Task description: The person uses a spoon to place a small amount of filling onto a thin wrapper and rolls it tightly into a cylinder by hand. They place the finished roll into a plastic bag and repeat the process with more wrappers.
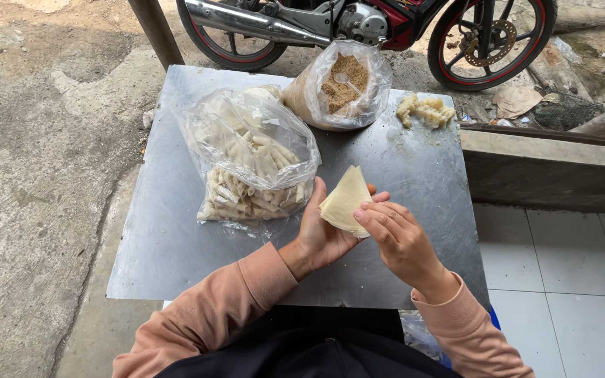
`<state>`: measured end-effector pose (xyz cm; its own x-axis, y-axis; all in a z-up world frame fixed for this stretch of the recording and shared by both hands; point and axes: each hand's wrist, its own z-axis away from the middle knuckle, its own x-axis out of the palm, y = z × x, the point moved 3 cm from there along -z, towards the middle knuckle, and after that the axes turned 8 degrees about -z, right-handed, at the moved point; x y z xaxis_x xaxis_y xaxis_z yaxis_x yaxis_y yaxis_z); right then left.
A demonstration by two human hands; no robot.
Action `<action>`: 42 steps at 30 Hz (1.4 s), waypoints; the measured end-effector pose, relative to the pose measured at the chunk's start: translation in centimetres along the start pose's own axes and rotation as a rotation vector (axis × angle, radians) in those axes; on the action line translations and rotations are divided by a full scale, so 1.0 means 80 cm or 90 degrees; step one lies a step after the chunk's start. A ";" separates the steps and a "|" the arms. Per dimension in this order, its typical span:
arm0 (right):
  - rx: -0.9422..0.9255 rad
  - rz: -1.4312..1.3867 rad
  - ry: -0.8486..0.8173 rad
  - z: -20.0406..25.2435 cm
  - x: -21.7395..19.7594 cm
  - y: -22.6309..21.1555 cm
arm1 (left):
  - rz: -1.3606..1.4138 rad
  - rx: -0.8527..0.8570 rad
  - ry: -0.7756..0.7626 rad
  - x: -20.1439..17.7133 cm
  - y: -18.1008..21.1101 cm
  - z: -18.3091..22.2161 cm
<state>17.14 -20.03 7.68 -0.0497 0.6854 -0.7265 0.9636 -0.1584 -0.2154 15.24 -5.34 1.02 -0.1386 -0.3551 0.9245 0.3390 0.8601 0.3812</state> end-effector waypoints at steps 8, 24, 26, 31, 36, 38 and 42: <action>0.193 -0.179 -0.042 -0.021 -0.032 -0.022 | 0.006 -0.012 -0.090 0.014 0.011 -0.004; 0.356 -0.464 -0.107 -0.043 0.011 0.069 | 0.073 0.001 -0.047 -0.028 0.020 -0.021; 0.357 -0.470 -0.121 -0.043 0.013 0.074 | 0.068 -0.001 -0.050 -0.027 0.021 -0.020; 0.373 -0.478 -0.088 -0.040 0.018 0.067 | 0.001 -0.033 -0.026 -0.030 0.017 -0.020; 0.325 -0.453 -0.091 -0.042 0.018 0.059 | -0.019 -0.037 0.014 -0.036 0.011 -0.017; 0.263 -0.378 -0.073 -0.040 0.018 0.054 | -0.007 -0.024 0.008 -0.036 0.012 -0.019; 0.429 -0.488 -0.044 -0.021 0.030 0.063 | 0.014 -0.022 0.024 -0.031 0.015 -0.016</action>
<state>22.30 -17.99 5.90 -0.6265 0.7308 -0.2710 0.3195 -0.0763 -0.9445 17.19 -3.93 -0.79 -0.0963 -0.3497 0.9319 0.3733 0.8552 0.3595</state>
